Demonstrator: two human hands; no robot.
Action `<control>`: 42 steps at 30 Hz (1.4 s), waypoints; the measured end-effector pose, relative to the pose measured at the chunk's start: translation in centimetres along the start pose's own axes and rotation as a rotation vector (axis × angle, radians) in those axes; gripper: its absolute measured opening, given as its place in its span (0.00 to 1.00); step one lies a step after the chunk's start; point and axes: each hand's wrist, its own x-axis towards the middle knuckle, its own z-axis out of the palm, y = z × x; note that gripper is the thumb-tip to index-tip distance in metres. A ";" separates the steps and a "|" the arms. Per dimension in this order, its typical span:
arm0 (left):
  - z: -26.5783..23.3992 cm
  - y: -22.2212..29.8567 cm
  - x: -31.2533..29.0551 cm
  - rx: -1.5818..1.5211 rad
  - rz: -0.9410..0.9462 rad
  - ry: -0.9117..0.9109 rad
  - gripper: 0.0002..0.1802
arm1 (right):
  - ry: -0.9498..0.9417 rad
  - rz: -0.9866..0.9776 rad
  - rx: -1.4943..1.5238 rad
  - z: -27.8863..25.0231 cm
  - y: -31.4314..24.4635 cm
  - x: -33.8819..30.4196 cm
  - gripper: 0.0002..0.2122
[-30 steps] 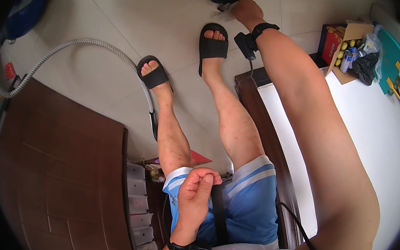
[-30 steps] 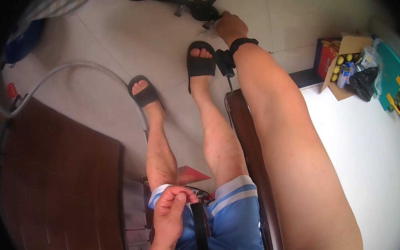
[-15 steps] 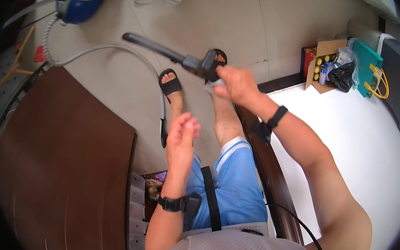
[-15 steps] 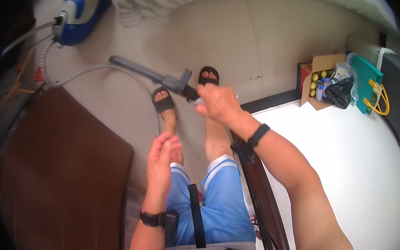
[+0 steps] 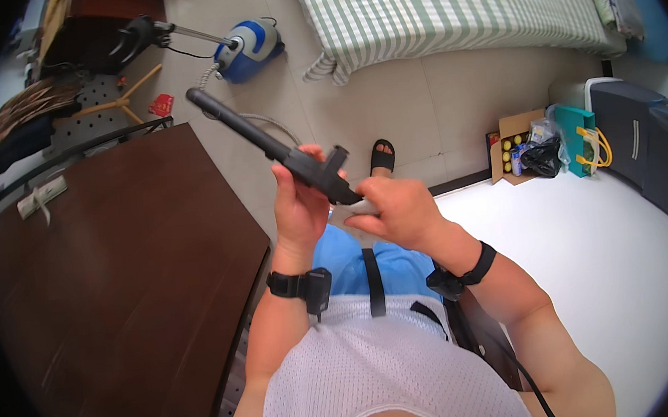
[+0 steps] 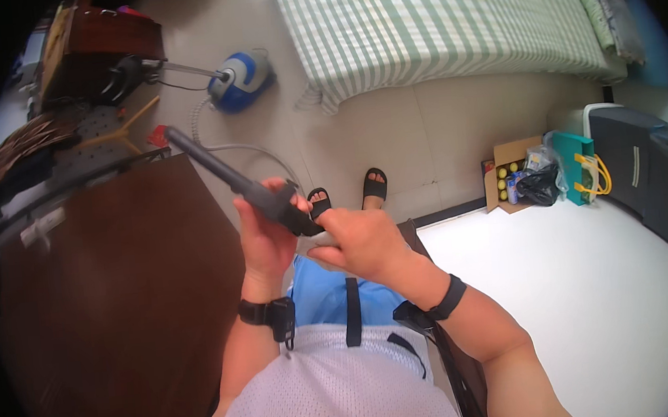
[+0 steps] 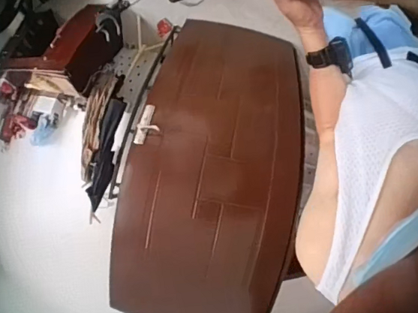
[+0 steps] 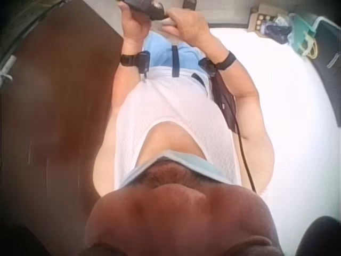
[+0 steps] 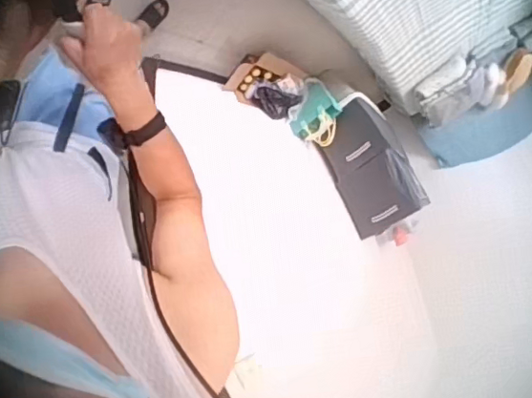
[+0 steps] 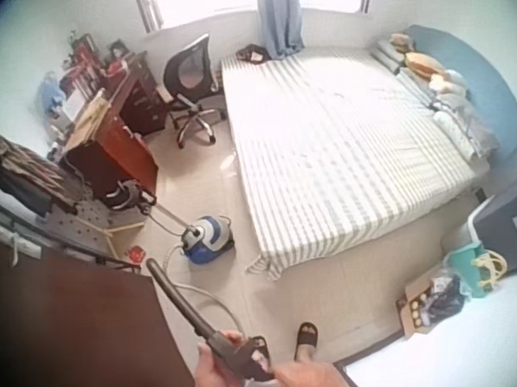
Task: The person wipes the nozzle, handle, and body of a garment steamer with a cloth, then coils the power cable and wipes the base of the machine.
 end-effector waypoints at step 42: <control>13.0 9.2 -7.3 -0.175 0.160 -0.089 0.28 | 0.260 -0.379 -0.062 -6.8 -19.6 -7.5 0.21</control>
